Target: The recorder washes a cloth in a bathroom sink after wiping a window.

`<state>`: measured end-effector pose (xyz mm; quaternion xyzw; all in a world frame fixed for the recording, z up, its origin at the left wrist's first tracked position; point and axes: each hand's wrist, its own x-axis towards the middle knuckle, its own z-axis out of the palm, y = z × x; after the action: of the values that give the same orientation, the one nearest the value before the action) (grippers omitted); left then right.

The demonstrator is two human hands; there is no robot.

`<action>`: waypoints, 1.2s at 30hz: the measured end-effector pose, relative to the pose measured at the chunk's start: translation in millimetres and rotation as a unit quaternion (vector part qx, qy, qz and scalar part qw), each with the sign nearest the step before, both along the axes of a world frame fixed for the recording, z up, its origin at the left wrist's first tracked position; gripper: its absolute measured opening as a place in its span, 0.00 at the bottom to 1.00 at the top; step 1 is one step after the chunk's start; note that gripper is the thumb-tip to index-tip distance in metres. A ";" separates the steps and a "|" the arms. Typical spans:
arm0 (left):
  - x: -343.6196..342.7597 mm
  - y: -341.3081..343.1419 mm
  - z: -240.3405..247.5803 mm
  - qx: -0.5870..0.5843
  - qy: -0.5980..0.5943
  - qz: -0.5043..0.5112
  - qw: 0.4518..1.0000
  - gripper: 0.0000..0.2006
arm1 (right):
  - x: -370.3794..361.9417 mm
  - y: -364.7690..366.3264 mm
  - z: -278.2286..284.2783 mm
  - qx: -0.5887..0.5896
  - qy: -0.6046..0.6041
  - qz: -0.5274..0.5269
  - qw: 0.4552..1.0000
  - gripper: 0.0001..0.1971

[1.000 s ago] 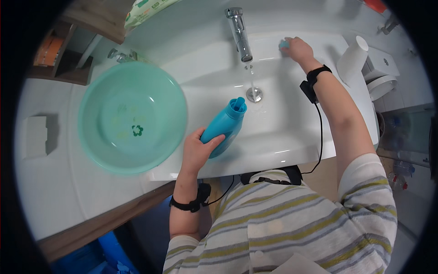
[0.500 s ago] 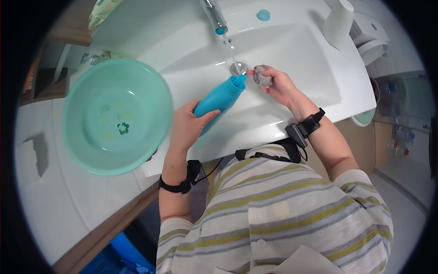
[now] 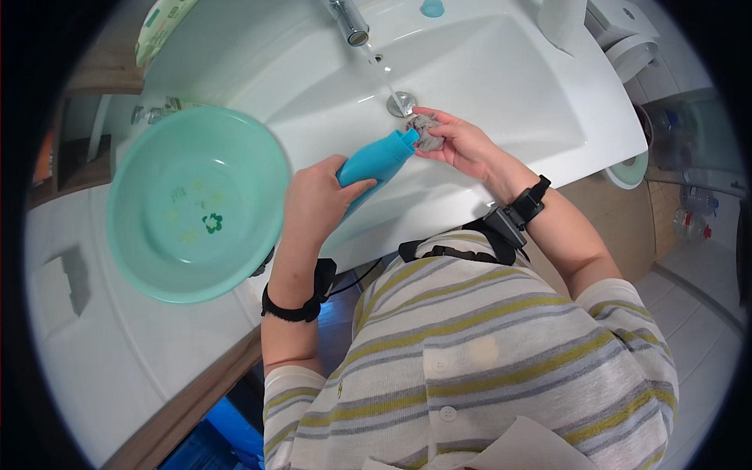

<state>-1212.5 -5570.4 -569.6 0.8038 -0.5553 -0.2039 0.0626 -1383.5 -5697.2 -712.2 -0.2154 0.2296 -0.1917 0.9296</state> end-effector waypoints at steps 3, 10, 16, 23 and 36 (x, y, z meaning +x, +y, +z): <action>-0.3 -0.6 0.4 0.007 -0.019 -0.011 1.000 0.17 | 1.1 2.3 0.3 -0.001 -0.004 0.011 1.000 0.20; -4.5 -2.3 6.5 0.023 -0.050 -0.035 0.998 0.16 | 3.8 7.3 4.1 -0.006 -0.007 0.032 0.999 0.19; -4.8 -0.7 6.0 0.013 -0.044 -0.032 0.998 0.16 | 3.0 7.0 7.0 0.000 -0.010 0.037 0.999 0.19; 3.0 2.4 5.0 -0.009 0.016 -0.010 1.000 0.15 | 0.6 7.7 16.3 0.002 -0.019 0.031 0.999 0.18; 40.9 23.2 -41.9 -0.143 0.419 0.177 0.879 0.14 | -3.8 -2.5 47.9 0.010 -0.086 0.003 0.996 0.17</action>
<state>-1171.6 -5547.2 -611.5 0.7104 -0.3485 -0.4258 0.4388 -1387.4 -5699.7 -664.3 -0.1894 0.1502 -0.2042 0.9486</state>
